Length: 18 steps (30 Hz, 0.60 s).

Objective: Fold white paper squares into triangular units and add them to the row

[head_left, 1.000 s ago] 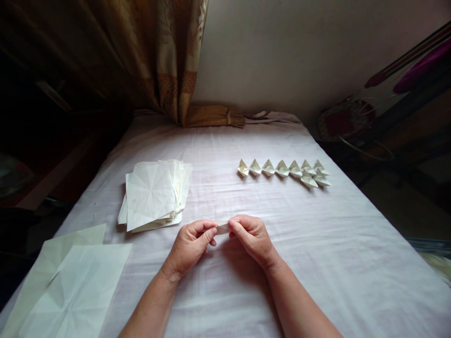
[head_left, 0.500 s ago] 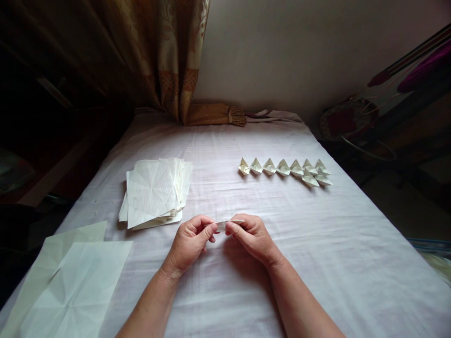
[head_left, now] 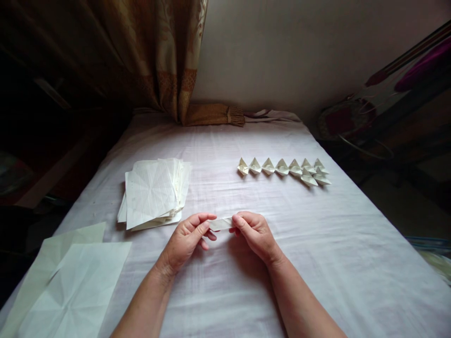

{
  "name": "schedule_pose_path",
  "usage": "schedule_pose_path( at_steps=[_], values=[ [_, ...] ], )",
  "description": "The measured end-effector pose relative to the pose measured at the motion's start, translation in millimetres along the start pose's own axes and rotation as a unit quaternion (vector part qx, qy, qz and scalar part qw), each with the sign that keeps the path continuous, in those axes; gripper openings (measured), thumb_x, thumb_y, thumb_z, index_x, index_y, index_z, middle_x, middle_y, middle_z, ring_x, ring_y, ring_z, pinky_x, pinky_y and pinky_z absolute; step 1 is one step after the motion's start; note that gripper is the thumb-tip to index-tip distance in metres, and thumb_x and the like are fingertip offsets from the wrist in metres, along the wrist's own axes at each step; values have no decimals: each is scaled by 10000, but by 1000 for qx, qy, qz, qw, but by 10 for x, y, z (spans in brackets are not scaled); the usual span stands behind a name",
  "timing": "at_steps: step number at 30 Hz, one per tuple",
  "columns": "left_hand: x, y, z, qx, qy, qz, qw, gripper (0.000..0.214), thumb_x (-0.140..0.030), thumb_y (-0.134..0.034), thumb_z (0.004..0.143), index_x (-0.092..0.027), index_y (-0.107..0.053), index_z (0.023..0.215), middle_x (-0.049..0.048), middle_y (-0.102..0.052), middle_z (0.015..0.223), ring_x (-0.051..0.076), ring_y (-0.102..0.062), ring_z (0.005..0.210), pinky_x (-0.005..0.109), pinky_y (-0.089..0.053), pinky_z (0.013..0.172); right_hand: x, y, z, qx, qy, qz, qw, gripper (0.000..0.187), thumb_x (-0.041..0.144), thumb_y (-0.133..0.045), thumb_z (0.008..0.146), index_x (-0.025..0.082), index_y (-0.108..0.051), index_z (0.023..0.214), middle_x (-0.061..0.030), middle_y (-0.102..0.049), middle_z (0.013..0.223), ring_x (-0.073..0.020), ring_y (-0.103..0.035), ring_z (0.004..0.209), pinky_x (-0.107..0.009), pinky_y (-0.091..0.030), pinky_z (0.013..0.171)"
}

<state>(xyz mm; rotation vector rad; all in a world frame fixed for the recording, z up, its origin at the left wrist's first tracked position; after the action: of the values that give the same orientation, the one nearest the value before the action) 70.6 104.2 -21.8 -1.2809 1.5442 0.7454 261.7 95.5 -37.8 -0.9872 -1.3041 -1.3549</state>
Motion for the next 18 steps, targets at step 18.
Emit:
schedule_pose_path(
  at_steps=[18],
  values=[
    [23,-69,25,-29,-17,27,999,414,-514,-725,699,-165,-598,883,15,-654,700,144,-653,607,149,-407,385,-3,-68,-4,-14,61,-27,998,210,299,-547,890,174,-702,824,-24,-677,717,-126,-595,639,-226,-461,619]
  ],
)
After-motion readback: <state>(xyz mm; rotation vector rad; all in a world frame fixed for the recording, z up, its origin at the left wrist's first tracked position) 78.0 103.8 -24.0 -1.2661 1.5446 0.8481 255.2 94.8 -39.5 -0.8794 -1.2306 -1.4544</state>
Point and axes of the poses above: each hand's wrist, its own z-axis towards the middle knuckle, its own y-axis out of the back of the hand, x = y × z, the point moved 1 cm from there along z, towards the middle knuckle
